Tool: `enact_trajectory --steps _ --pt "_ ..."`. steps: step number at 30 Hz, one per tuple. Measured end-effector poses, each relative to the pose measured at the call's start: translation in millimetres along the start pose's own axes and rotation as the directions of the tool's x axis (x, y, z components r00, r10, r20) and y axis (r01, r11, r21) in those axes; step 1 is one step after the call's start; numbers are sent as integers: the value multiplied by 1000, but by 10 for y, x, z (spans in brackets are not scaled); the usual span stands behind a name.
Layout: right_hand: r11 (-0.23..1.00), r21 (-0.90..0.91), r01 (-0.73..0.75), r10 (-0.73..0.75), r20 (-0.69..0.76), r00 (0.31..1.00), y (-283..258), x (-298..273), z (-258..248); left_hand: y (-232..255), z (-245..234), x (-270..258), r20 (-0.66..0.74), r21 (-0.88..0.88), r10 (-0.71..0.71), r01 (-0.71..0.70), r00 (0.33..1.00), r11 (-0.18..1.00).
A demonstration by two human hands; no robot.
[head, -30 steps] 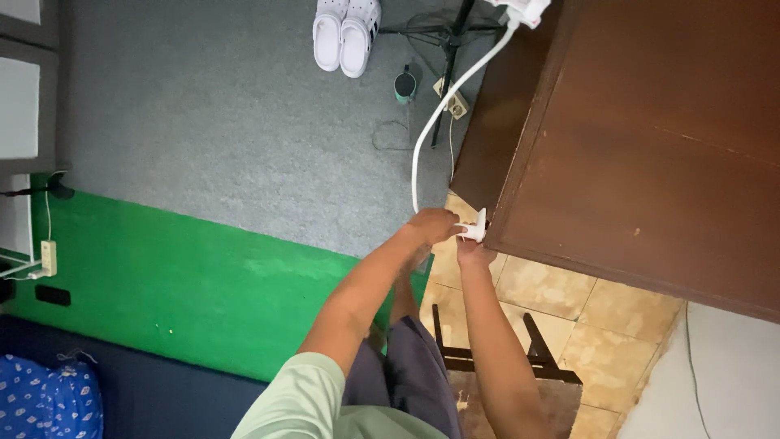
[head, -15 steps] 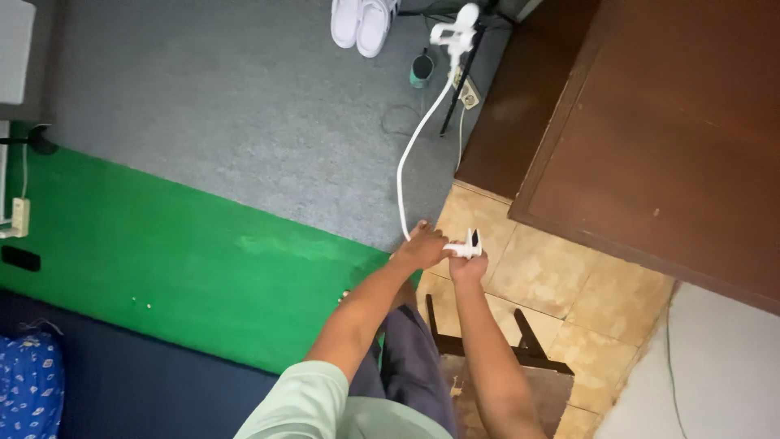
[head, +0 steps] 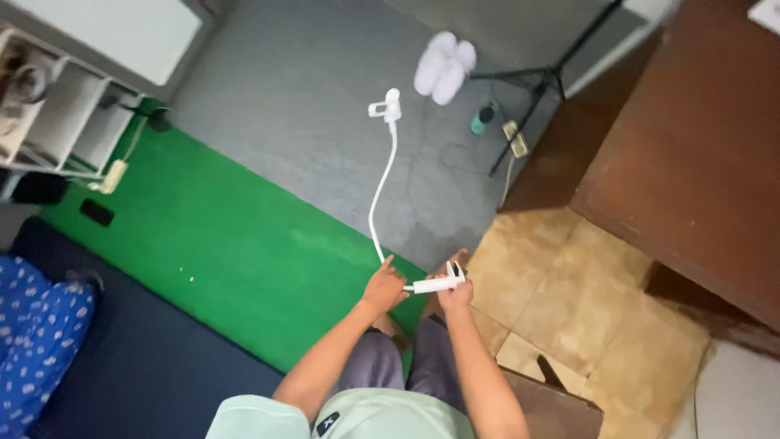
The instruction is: Tidy up camera accessories in a bedroom.
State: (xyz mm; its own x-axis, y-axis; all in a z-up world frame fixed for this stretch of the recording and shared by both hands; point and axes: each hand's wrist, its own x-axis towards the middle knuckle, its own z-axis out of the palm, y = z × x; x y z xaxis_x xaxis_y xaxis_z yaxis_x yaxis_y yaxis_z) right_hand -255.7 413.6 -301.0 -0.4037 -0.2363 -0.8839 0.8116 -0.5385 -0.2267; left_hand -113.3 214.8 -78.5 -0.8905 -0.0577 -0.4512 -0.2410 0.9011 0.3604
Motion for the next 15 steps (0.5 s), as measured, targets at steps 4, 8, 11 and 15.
enact_trajectory --steps 4,8,11,15 --pt "982 -185 -41 56 78 995 627 -532 314 190 -340 -931 -119 -150 -203 184 972 971" --pt "946 -270 -177 221 143 965 1314 -555 305 301 -164 -1387 -232 -498 -443 285 866 819" --pt "905 -381 -187 217 36 976 1560 -1283 558 380 -186 -1945 -286 -597 -569 321 771 735" --pt "826 -532 -185 216 -3 976 1834 -1799 730 331 -166 -2438 -270 -696 -667 337 695 633"
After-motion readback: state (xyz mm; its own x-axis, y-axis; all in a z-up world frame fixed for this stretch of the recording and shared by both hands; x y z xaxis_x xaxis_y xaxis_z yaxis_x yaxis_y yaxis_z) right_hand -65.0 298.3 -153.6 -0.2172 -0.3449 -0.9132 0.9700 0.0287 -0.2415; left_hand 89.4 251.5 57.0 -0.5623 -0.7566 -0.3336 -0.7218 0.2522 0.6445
